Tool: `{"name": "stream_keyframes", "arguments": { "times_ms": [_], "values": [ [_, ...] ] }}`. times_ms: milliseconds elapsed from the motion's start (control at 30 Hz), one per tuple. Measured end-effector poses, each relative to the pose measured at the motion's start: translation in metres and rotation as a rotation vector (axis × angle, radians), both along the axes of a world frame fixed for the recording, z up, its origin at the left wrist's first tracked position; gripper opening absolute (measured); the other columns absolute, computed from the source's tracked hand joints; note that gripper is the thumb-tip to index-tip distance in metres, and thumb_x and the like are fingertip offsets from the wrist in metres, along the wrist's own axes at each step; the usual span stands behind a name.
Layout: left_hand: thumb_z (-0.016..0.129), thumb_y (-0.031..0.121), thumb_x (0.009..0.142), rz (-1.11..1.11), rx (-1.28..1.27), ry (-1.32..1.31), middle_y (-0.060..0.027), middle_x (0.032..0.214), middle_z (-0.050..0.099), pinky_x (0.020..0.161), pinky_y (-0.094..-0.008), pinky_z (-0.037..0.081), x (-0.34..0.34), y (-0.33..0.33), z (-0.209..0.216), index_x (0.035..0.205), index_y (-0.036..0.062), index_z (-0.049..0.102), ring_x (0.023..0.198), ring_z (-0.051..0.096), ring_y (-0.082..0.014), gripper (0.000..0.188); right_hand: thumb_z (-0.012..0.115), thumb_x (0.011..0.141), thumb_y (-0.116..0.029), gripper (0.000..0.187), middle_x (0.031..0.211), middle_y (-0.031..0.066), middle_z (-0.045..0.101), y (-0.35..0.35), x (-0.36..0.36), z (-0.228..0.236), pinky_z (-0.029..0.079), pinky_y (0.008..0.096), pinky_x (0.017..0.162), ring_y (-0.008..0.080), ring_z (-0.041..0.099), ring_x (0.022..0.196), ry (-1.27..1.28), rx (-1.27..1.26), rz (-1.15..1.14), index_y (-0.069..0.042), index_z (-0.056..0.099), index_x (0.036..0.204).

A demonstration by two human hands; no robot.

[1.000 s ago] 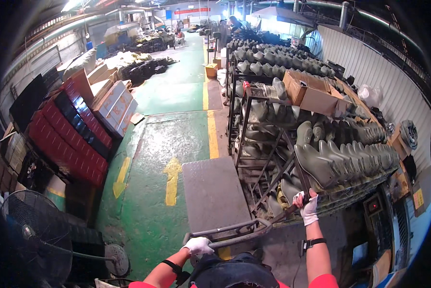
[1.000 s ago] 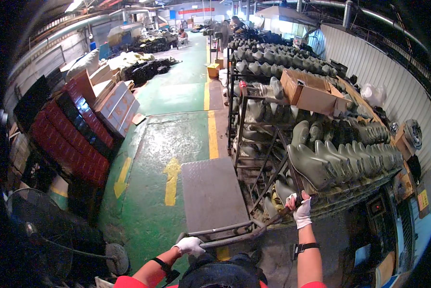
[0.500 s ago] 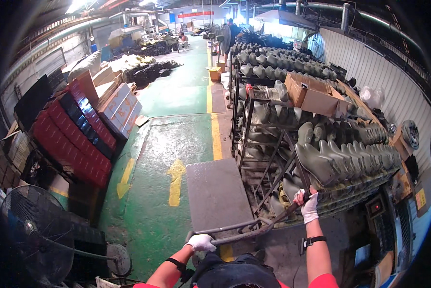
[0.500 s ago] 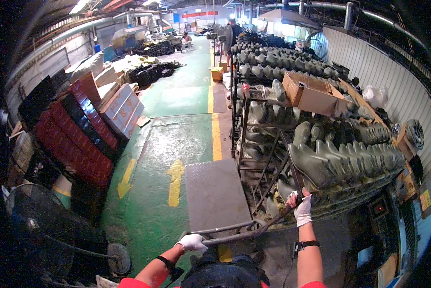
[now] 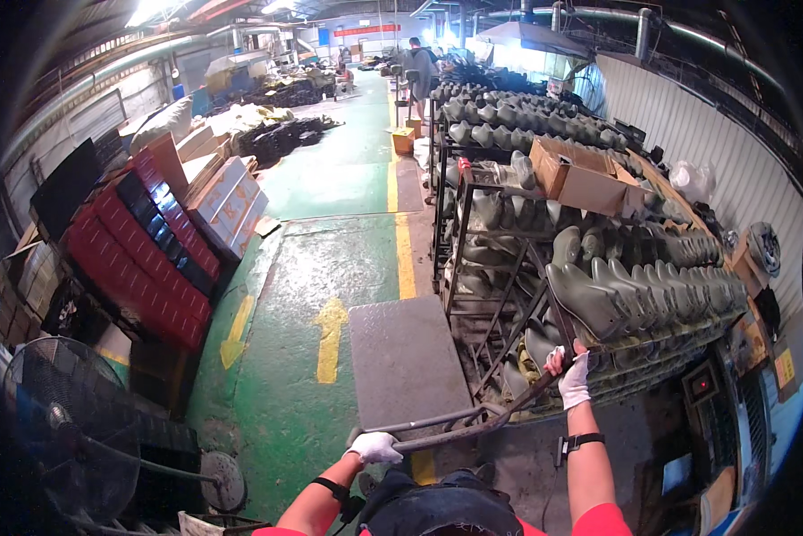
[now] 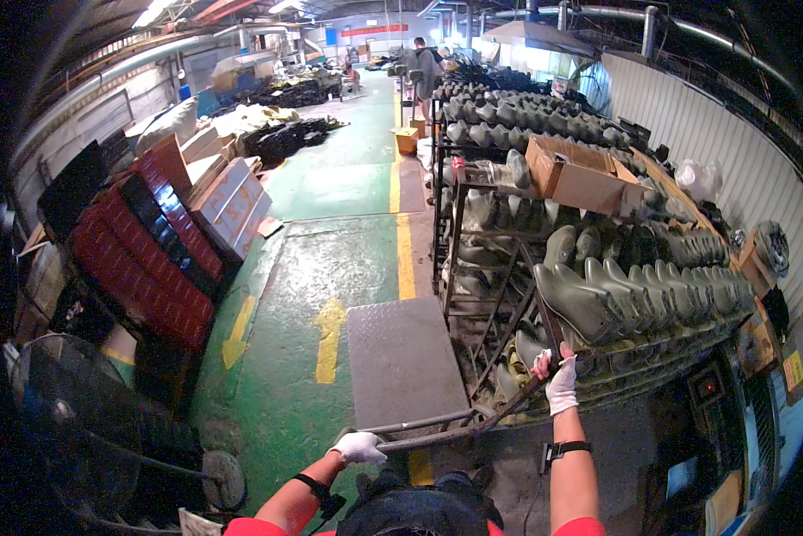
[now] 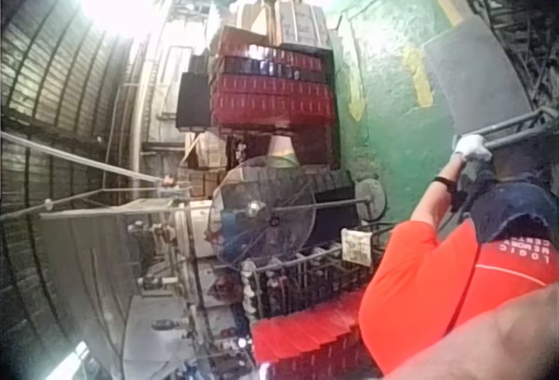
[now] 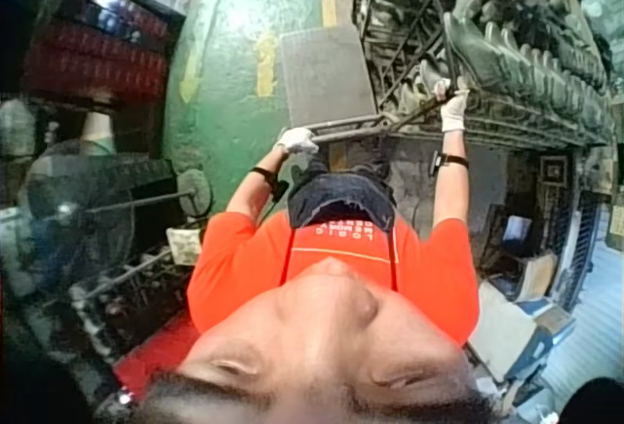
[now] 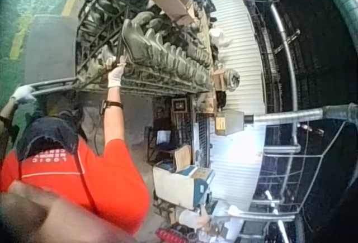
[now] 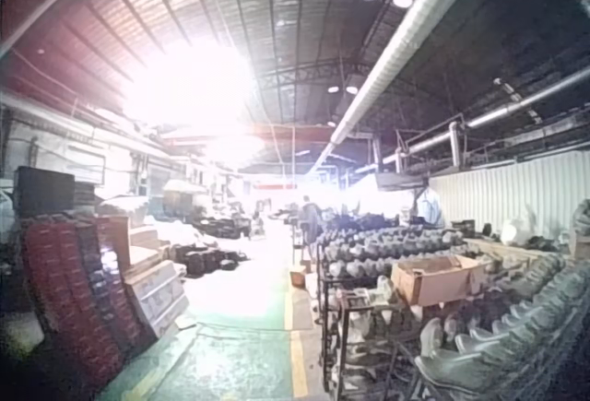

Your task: Moving a heavy metal rack filled with shoe lasts across a factory floor.

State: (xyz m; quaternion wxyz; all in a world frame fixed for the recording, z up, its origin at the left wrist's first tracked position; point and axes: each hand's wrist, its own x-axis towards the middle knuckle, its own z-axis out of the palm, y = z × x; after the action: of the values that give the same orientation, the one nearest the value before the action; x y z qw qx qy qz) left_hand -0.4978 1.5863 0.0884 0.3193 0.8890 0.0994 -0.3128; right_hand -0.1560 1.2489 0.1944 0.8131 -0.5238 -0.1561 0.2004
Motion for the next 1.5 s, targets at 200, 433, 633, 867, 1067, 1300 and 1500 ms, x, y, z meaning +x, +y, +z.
{"name": "stream_keyframes", "arguments": {
  "times_ms": [200, 433, 633, 867, 1067, 1300, 1500],
  "values": [
    [0.067, 0.048, 0.07, 0.032, 0.044, -0.048, -0.0109, 0.089, 0.072, 0.077, -0.0412, 0.052, -0.01, -0.009, 0.009, 0.102, 0.0142, 0.075, 0.086, 0.068, -0.0288, 0.047, 0.037, 0.091, -0.07, 0.074, 0.045, 0.0054, 0.036, 0.004, -0.002, 0.003, 0.042, 0.0369, 0.06, 0.0229, 0.04, 0.044, 0.004, -0.006, -0.032, -0.01, 0.041, 0.049],
    [0.065, 0.047, 0.07, 0.026, 0.049, -0.064, -0.0117, 0.095, 0.073, 0.08, -0.041, 0.053, -0.023, -0.016, 0.004, 0.107, 0.0158, 0.074, 0.09, 0.069, -0.0296, 0.049, 0.034, 0.09, -0.072, 0.075, 0.045, 0.0055, 0.036, 0.003, 0.004, -0.006, 0.042, 0.0391, 0.06, 0.0234, 0.04, 0.044, 0.036, -0.003, -0.046, -0.01, 0.04, 0.048],
    [0.065, 0.048, 0.075, -0.009, 0.054, -0.003, -0.0152, 0.103, 0.072, 0.085, -0.0423, 0.053, -0.022, -0.017, 0.004, 0.121, 0.0171, 0.069, 0.095, 0.069, -0.0324, 0.056, 0.033, 0.091, -0.07, 0.073, 0.044, 0.0049, 0.034, -0.001, 0.004, -0.008, 0.041, 0.0372, 0.058, 0.0232, 0.038, 0.044, 0.024, -0.017, -0.07, -0.011, 0.037, 0.048],
    [0.065, 0.049, 0.072, 0.017, 0.033, -0.005, -0.0115, 0.093, 0.073, 0.081, -0.0428, 0.053, -0.023, -0.017, 0.016, 0.101, 0.0163, 0.074, 0.089, 0.069, -0.0314, 0.044, 0.033, 0.094, -0.065, 0.072, 0.044, 0.0036, 0.036, 0.002, -0.001, -0.004, 0.041, 0.0382, 0.057, 0.0227, 0.039, 0.042, -0.016, 0.024, -0.061, -0.01, 0.039, 0.048],
    [0.065, 0.047, 0.071, 0.026, 0.036, -0.004, -0.0125, 0.092, 0.072, 0.081, -0.0436, 0.053, -0.02, -0.018, 0.021, 0.099, 0.0147, 0.074, 0.087, 0.069, -0.0328, 0.044, 0.034, 0.093, -0.067, 0.073, 0.044, 0.003, 0.034, 0.001, -0.003, -0.004, 0.037, 0.0362, 0.055, 0.0209, 0.035, 0.042, 0.027, 0.019, -0.08, -0.01, 0.038, 0.048],
    [0.065, 0.044, 0.072, 0.012, 0.031, 0.005, -0.0135, 0.09, 0.072, 0.081, -0.044, 0.053, -0.008, -0.011, 0.029, 0.098, 0.0136, 0.074, 0.086, 0.069, -0.033, 0.041, 0.036, 0.091, -0.069, 0.073, 0.045, 0.0033, 0.033, -0.001, -0.004, -0.005, 0.034, 0.0351, 0.053, 0.0208, 0.034, 0.043, 0.021, 0.029, -0.056, -0.01, 0.037, 0.048],
    [0.064, 0.042, 0.074, 0.027, 0.033, 0.0, -0.0147, 0.088, 0.072, 0.081, -0.0438, 0.053, 0.003, -0.006, 0.034, 0.093, 0.012, 0.074, 0.085, 0.07, -0.0332, 0.037, 0.037, 0.088, -0.073, 0.073, 0.044, 0.0037, 0.031, -0.002, -0.005, -0.007, 0.036, 0.0352, 0.055, 0.0214, 0.036, 0.044, 0.114, 0.002, -0.112, -0.011, 0.038, 0.048]
  ]
}}
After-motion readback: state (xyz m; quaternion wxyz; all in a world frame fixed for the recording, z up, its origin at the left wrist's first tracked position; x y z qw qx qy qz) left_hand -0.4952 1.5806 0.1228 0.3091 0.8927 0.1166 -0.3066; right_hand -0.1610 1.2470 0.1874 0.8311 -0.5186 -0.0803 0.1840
